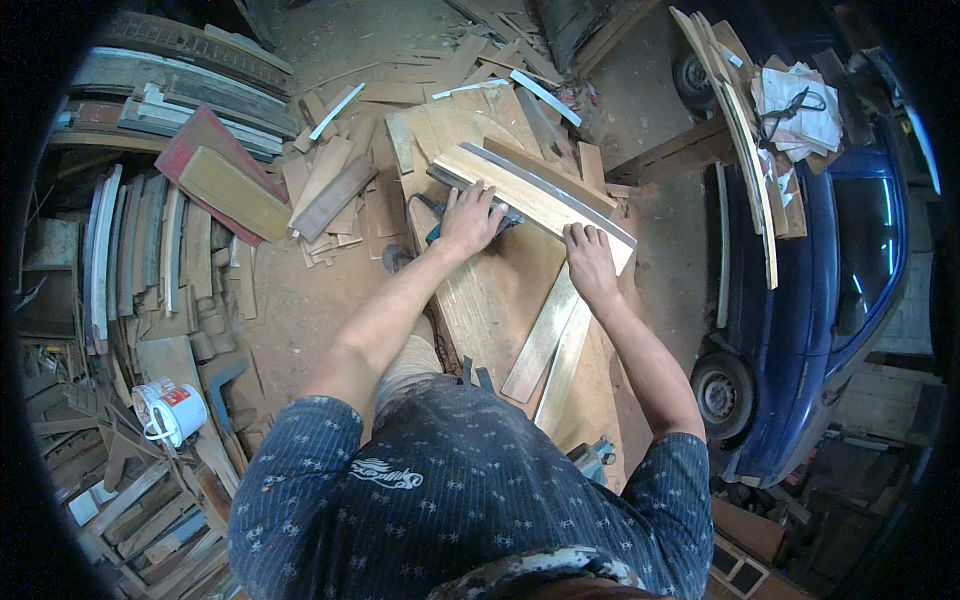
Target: The person uses a circular saw to cut a long wooden plank into smaller pieces on a workbench. They repeatedly position the wood, cut it, and then move the cut pieces aside to continue the process.
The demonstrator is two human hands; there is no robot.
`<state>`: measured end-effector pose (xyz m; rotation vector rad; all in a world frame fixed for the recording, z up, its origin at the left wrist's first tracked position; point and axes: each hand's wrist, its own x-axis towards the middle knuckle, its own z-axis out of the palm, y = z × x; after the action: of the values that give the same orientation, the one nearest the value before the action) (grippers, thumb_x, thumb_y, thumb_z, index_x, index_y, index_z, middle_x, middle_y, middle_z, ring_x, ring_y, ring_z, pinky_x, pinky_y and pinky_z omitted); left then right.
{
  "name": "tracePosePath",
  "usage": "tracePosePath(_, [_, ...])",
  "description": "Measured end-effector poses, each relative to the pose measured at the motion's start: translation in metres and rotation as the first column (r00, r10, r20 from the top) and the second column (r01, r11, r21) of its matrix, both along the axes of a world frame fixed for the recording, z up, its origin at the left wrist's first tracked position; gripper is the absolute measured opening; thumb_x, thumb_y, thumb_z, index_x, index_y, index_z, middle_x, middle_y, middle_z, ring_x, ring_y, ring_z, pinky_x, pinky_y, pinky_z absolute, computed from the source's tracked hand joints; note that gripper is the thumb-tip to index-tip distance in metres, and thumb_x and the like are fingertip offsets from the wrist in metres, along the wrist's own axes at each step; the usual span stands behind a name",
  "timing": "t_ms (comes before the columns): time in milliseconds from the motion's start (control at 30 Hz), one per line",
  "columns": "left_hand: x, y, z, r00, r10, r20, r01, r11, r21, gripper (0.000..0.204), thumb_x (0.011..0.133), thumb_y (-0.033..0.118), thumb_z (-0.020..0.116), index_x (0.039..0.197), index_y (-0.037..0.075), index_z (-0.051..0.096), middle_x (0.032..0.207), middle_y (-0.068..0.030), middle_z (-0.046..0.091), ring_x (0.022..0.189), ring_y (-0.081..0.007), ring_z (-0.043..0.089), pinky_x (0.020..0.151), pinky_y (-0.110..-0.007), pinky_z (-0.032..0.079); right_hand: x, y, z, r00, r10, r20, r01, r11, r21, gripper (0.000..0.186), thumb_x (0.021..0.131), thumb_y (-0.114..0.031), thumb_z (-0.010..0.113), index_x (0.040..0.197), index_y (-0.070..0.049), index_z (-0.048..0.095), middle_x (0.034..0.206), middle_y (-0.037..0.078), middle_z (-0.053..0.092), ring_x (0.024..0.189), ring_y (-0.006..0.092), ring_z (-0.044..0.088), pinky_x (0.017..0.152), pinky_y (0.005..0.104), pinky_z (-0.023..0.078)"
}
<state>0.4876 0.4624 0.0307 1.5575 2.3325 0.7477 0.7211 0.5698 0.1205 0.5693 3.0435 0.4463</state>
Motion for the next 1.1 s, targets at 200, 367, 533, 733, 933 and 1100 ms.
tracePosePath(200, [-0.019, -0.004, -0.006, 0.997, 0.030, -0.067, -0.032, 0.999, -0.030, 0.055, 0.104, 0.044, 0.042, 0.142, 0.006, 0.051, 0.149, -0.0197, 0.048, 0.141, -0.0368, 0.040, 0.116, -0.059, 0.026, -0.020, -0.001, -0.012, 0.999, 0.014, -0.050, -0.015, 1.000, -0.002, 0.038, 0.081, -0.010, 0.057, 0.117, 0.002, 0.060, 0.105, 0.012, 0.059, 0.101, 0.0247, 0.057, 0.089, 0.0379, 0.043])
tracePosePath(367, [-0.034, -0.010, -0.006, 0.991, 0.007, -0.134, -0.023, 0.993, -0.118, 0.057, 0.104, 0.049, 0.040, 0.145, 0.011, 0.049, 0.151, -0.0132, 0.047, 0.140, -0.0351, 0.042, 0.116, -0.063, 0.024, -0.032, -0.014, -0.002, 0.992, -0.067, -0.109, 0.048, 0.985, -0.168, 0.035, 0.082, -0.007, 0.056, 0.116, -0.001, 0.062, 0.108, 0.012, 0.061, 0.101, 0.0258, 0.058, 0.089, 0.0393, 0.043])
tracePosePath(533, [-0.034, -0.011, -0.009, 0.989, 0.006, -0.147, -0.024, 0.992, -0.121, 0.060, 0.104, 0.052, 0.038, 0.149, 0.013, 0.045, 0.153, -0.0117, 0.045, 0.139, -0.0343, 0.043, 0.116, -0.064, 0.022, -0.027, -0.008, -0.009, 0.982, 0.018, -0.187, -0.058, 0.975, -0.213, 0.036, 0.082, -0.005, 0.055, 0.116, -0.001, 0.062, 0.109, 0.012, 0.061, 0.102, 0.0278, 0.058, 0.089, 0.0404, 0.045])
tracePosePath(733, [-0.047, -0.013, -0.008, 0.993, 0.002, -0.118, -0.023, 0.984, -0.175, 0.062, 0.103, 0.053, 0.038, 0.151, 0.014, 0.043, 0.155, -0.0118, 0.043, 0.140, -0.0338, 0.041, 0.116, -0.064, 0.024, -0.048, 0.002, -0.017, 0.969, 0.025, -0.244, -0.109, 0.935, -0.336, 0.032, 0.081, -0.002, 0.053, 0.111, 0.001, 0.064, 0.106, 0.013, 0.063, 0.103, 0.0307, 0.057, 0.090, 0.0408, 0.047])
tracePosePath(933, [-0.064, -0.016, -0.005, 0.999, 0.026, -0.031, -0.030, 0.991, -0.129, 0.058, 0.103, 0.046, 0.047, 0.147, 0.009, 0.048, 0.152, -0.0192, 0.046, 0.136, -0.0346, 0.048, 0.116, -0.050, 0.033, -0.067, 0.007, -0.034, 0.965, 0.015, -0.261, -0.111, 0.928, -0.356, 0.030, 0.080, -0.001, 0.054, 0.108, 0.001, 0.065, 0.106, 0.014, 0.064, 0.103, 0.0315, 0.058, 0.092, 0.0408, 0.048])
tracePosePath(1100, [-0.026, -0.059, 0.152, 0.312, -0.308, 0.899, 0.165, 0.949, 0.268, 0.056, 0.097, 0.038, 0.065, 0.137, 0.001, 0.055, 0.123, -0.0150, 0.069, 0.109, -0.0288, 0.067, 0.099, -0.042, 0.051, -0.074, 0.008, -0.042, 0.956, -0.023, -0.294, -0.093, 0.923, -0.374, 0.029, 0.081, -0.003, 0.055, 0.107, 0.000, 0.066, 0.105, 0.014, 0.064, 0.103, 0.0320, 0.060, 0.093, 0.0403, 0.049])
